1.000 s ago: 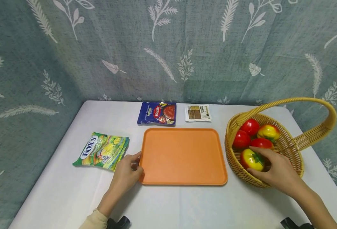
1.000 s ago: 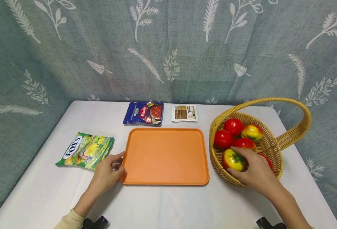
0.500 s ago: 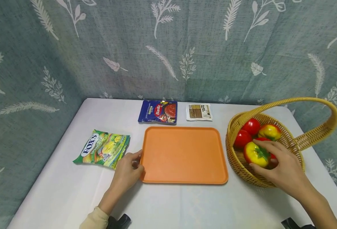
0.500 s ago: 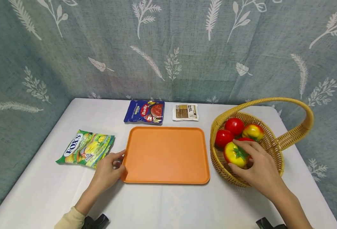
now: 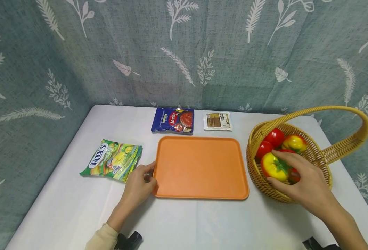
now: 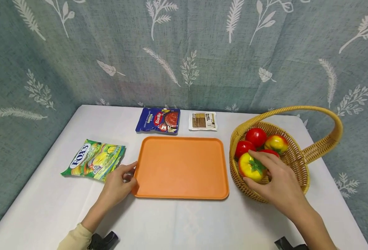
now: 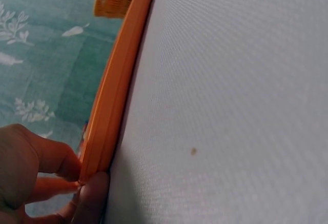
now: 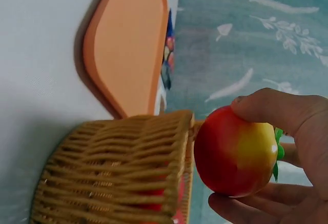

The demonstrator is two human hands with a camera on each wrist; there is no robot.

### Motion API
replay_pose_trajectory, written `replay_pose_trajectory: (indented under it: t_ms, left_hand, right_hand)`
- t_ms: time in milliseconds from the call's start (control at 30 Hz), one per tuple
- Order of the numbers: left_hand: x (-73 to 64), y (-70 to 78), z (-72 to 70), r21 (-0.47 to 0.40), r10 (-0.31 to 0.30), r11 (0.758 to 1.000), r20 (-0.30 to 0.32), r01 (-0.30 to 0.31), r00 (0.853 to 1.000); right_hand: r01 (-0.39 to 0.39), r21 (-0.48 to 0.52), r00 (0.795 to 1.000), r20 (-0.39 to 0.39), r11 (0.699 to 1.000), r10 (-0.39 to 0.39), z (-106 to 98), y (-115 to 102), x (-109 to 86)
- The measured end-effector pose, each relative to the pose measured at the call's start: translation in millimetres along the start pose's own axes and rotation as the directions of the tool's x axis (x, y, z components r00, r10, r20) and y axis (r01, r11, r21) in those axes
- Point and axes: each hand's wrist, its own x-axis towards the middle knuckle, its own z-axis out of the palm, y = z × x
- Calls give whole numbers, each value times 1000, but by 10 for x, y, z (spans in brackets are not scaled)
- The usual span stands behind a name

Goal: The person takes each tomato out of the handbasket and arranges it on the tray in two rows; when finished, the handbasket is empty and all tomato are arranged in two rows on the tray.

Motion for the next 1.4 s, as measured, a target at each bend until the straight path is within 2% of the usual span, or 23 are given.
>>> replay_pose_trajectory:
  t_ms: [267,433,633,933,1233,1400]
  left_hand:
    - [-1,-13,-10,-20,-16,1000,7,16,1000]
    - [2,-13,-15,-31,-13,999,18,13,1000]
    - [7,-12,-9,-41,-5,999,15,6,1000]
    - [-10,-7,-27,-32,-16,999,31,17,999]
    - [-19,-19,-31,-54,-31,998,47,34,998]
    - [-13,-12,-36,-60,-24,998,42,27,999]
  right_hand:
    - [85,-18,995,-47,996,-86,12,-170,29]
    - [112,23,993,-47,993,-111,33,-303,28]
    - [130,74,992,-11,989,-129,91,-433,54]
    - [168,81,984,49,982,-172,310,-548,124]
    - [138,153,980,121,979,-157,524,-684,197]
    - [154,174,977,120,973,-177,602,-731,220]
